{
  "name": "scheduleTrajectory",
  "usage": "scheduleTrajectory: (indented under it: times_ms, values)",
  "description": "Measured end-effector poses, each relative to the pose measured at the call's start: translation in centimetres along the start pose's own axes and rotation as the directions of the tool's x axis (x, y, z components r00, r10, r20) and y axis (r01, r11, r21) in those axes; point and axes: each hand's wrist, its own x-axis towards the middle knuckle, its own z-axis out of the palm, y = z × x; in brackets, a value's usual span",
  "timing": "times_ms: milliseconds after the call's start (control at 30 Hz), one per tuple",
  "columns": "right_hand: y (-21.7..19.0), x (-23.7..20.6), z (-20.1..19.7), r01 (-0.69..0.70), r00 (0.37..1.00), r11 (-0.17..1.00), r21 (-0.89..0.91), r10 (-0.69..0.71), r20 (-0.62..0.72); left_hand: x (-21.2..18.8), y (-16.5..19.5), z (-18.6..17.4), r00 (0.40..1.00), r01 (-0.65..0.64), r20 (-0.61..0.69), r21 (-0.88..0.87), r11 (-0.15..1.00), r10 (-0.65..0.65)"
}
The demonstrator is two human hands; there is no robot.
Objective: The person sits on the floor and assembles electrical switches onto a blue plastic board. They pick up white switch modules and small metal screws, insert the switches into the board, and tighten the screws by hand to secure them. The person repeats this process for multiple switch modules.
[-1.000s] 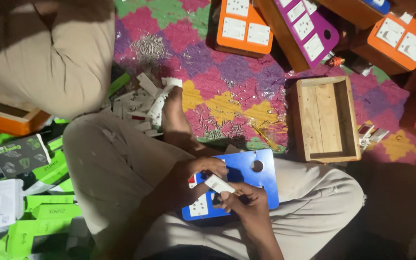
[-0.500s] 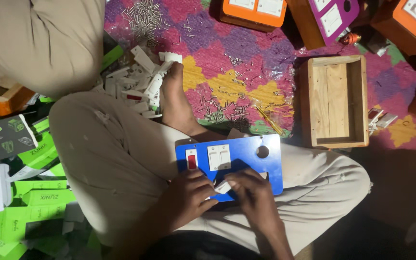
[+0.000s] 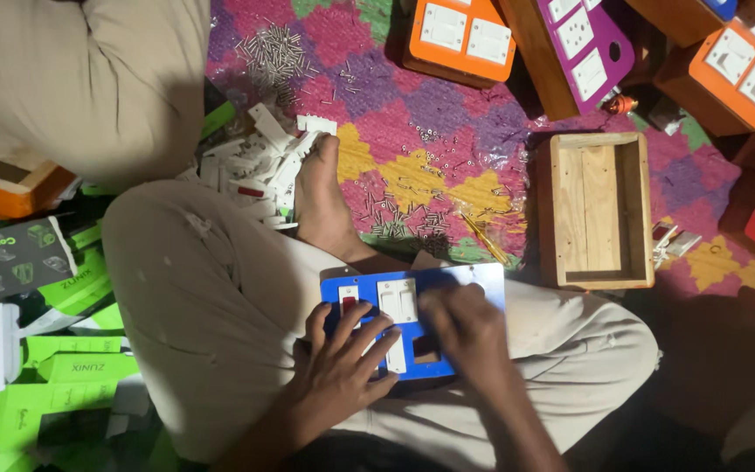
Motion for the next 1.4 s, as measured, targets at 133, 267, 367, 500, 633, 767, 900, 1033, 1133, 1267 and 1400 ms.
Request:
scheduleTrajectory:
  times_ms: [133, 267, 367, 500, 633, 767, 900, 1033, 1133, 1267, 1400]
  values:
    - [4.0, 6.9, -1.0, -0.095, 0.995, 0.990, -0.100, 0.099, 0.033, -0.1, 0.2, -0.2, 0.999, -0.003, 0.047, 0.027, 1.000, 0.002]
    - [7.2, 13.3, 2.6, -0.024, 0.902, 0.941, -0.336, 0.166, 0.399, -0.2, 0.2, -0.6, 1.000, 0.018, 0.005, 0.031, 0.999, -0.018]
    - [8.6, 15.1, 5.8, 0.120, 0.820, 0.877, -0.465, 0.176, 0.544, -0.1, 0.0, -0.9, 0.998, 0.061, 0.008, -0.019, 0.998, -0.061]
    - [9.8, 14.4, 8.6, 0.251, 0.886, 0.940, -0.229, -0.128, 0.445, -0.1, 0.0, -0.8, 0.995, 0.093, 0.024, -0.036, 0.995, -0.092]
    - [10.7, 14.1, 9.5, 0.367, 0.858, 0.917, -0.157, -0.268, 0.439, -0.3, 0.0, -0.5, 0.995, 0.101, 0.020, -0.054, 0.993, -0.100]
    - [10.3, 14.8, 8.2, 0.238, 0.850, 0.924, -0.299, -0.049, 0.525, -0.4, -0.2, -0.4, 0.996, 0.086, -0.002, -0.067, 0.994, -0.086]
    - [8.4, 14.2, 4.4, 0.082, 0.866, 0.984, -0.161, 0.010, 0.499, -0.6, -0.2, -0.3, 0.997, 0.080, -0.011, -0.041, 0.996, -0.081]
    - [5.4, 10.8, 0.2, -0.098, 0.959, 0.993, 0.068, 0.076, 0.272, -0.6, -0.2, -0.1, 0.996, 0.084, -0.019, -0.055, 0.995, -0.085]
    - [3.4, 6.2, -2.7, -0.222, 0.954, 0.950, 0.218, 0.166, 0.248, -0.7, -0.2, 0.0, 0.996, 0.089, -0.021, -0.050, 0.995, -0.090]
    - [1.2, -0.4, -2.4, -0.539, 0.840, 0.759, 0.367, 0.453, 0.297, -0.7, -0.2, 0.1, 0.995, 0.089, -0.036, -0.055, 0.995, -0.091]
    - [0.1, -3.6, 0.8, -0.494, 0.865, 0.777, 0.391, 0.394, 0.311, -0.8, -0.1, 0.2, 0.995, 0.095, -0.025, -0.042, 0.995, -0.096]
